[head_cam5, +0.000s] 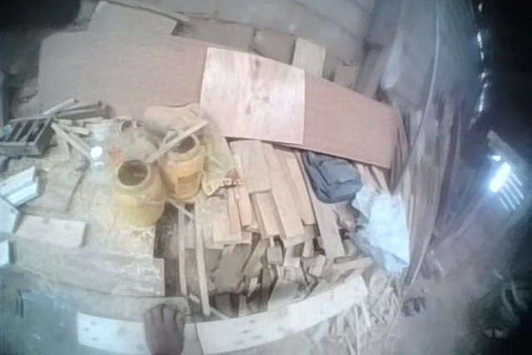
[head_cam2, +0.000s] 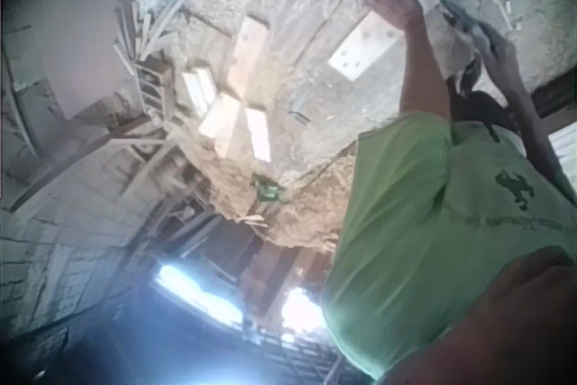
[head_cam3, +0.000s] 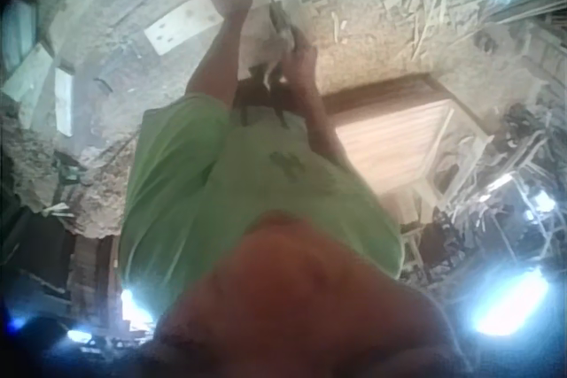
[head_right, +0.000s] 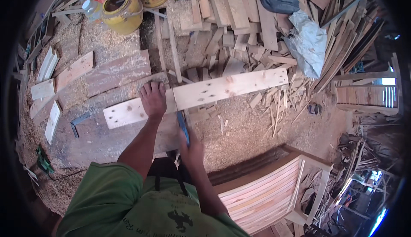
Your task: Measure and cut a piece of lumber using a handsaw in a workshop.
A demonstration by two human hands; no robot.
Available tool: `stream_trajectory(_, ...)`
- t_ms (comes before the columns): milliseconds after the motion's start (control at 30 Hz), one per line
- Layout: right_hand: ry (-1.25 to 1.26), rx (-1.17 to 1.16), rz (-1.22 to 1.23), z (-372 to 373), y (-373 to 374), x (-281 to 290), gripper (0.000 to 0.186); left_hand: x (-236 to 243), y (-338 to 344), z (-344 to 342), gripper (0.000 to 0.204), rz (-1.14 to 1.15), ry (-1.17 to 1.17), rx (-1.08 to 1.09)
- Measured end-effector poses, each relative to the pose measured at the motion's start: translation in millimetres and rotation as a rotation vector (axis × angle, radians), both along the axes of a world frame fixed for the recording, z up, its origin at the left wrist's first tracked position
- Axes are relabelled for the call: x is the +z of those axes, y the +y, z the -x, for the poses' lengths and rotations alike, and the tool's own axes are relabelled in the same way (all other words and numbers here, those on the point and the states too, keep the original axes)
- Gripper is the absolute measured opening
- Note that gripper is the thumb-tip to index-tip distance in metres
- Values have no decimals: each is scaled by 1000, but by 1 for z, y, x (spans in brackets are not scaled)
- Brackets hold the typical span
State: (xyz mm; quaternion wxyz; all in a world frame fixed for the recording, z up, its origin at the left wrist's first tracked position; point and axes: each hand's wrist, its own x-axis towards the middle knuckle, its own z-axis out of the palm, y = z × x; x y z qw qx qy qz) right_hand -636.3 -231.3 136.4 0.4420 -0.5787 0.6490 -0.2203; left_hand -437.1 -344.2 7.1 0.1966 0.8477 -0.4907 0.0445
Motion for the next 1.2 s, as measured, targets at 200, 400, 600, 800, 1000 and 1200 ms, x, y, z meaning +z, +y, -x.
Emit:
stream_trajectory(200, 77, -36, -142, 44, 67, 39, 41, -4, 1, 1, 29, -13, 0, -11)
stream_trajectory(400, 7, 26, 94, -36, -50, -70, 37, -6, 2, -1, 29, -65, -22, -6)
stream_trajectory(600, -4, -49, 11, 47, 83, 58, 41, -5, 1, 0, 30, -75, -8, -4)
stream_trajectory(800, 64, -12, 18, -34, -49, -40, 41, -10, 0, -2, 29, -107, 4, -6)
stream_trajectory(1000, 37, -5, -1, -2, -2, 9, 41, -10, 0, 0, 26, -15, -47, -25)
stream_trajectory(1200, -9, -51, 37, 38, 57, 39, 44, -14, 1, -3, 26, -10, -76, -44)
